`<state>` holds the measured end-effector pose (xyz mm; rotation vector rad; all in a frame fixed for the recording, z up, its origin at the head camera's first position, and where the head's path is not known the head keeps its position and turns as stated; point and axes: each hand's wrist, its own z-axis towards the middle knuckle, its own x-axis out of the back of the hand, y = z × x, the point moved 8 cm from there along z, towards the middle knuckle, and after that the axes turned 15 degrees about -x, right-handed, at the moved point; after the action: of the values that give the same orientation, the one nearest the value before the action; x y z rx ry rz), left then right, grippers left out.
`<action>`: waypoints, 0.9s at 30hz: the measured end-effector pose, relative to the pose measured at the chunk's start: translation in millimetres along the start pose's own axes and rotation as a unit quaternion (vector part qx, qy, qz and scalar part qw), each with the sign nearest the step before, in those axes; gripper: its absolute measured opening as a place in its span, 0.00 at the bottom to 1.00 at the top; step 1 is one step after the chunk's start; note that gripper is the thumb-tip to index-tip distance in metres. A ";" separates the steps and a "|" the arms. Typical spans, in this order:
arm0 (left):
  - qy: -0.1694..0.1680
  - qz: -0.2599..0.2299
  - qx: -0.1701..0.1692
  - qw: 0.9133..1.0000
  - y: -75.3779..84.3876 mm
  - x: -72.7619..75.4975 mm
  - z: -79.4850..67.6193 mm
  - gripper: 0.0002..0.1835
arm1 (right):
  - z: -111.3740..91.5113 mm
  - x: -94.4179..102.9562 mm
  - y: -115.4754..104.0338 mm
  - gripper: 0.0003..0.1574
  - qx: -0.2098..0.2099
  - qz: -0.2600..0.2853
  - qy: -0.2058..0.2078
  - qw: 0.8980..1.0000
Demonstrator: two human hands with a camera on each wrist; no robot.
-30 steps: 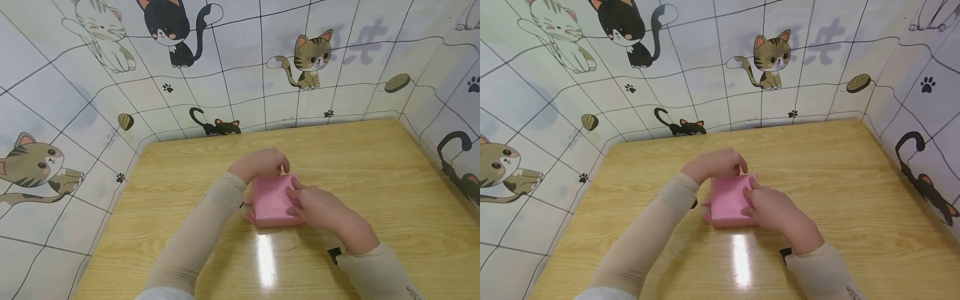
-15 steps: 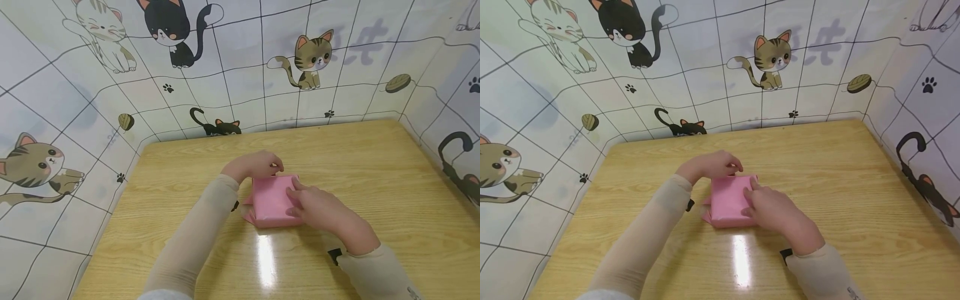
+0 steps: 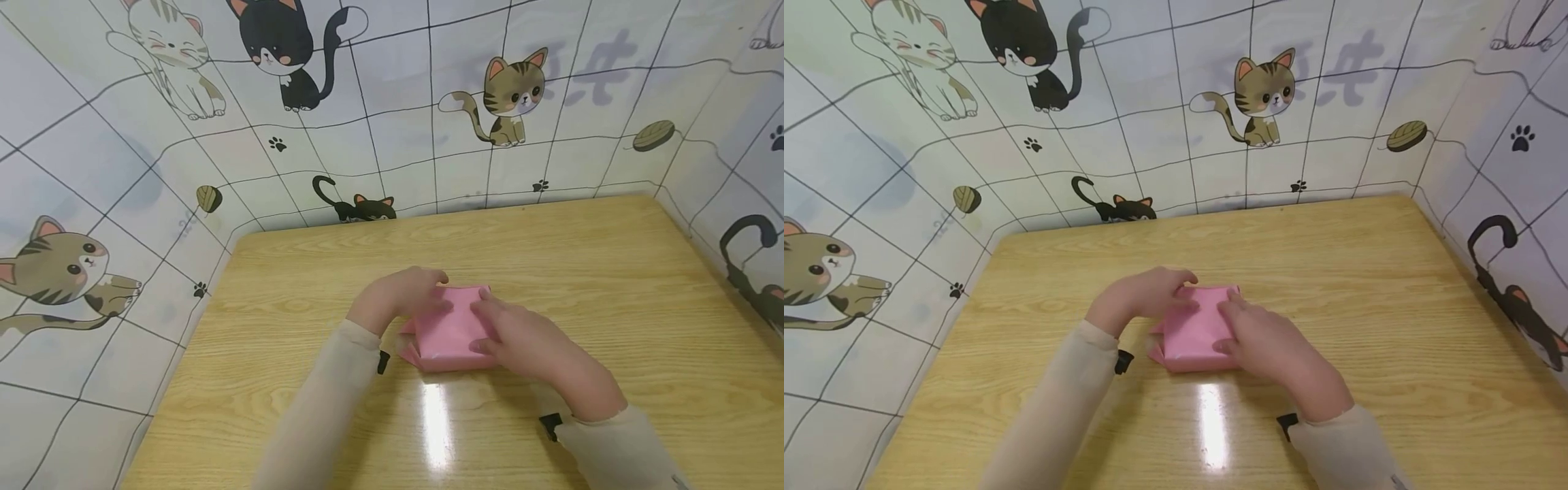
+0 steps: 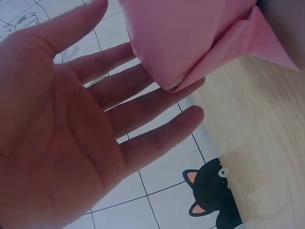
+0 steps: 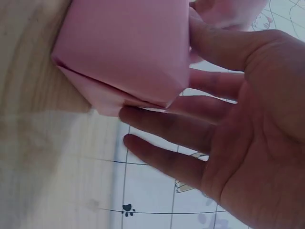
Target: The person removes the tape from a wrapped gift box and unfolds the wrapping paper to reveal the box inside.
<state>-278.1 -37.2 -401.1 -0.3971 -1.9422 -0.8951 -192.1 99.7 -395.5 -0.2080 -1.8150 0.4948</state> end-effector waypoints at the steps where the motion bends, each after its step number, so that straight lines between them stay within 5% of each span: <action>1: 0.000 -0.004 0.001 1.000 0.8 -1.7 -2.5 0.32 | -0.3 0.5 2.3 0.44 -0.004 0.008 0.006 1.000; 7: 0.020 -0.028 0.041 0.999 -4.6 -8.7 -20.4 0.39 | 4.6 3.5 23.0 0.51 -0.080 0.032 0.012 0.996; 11: 0.055 -0.064 0.078 0.993 -5.2 -18.4 -34.4 0.43 | 13.1 6.3 34.7 0.45 -0.134 0.018 0.010 0.991; 16: 0.125 -0.109 0.100 0.981 4.7 -33.3 -42.1 0.48 | 25.4 10.7 31.9 0.36 -0.136 0.029 0.042 0.989; 21: 0.168 -0.057 0.106 0.978 18.8 -38.7 -51.2 0.48 | 36.3 8.1 25.4 0.33 -0.134 0.049 0.054 0.988; 27: 0.164 0.017 0.077 0.983 30.2 -39.1 -55.4 0.38 | 34.1 4.5 16.1 0.32 -0.098 0.042 0.058 0.993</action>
<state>-205.9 -53.6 -404.8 -0.1784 -1.6802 -0.7308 -227.6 108.2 -406.3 -0.4405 -1.7464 0.3551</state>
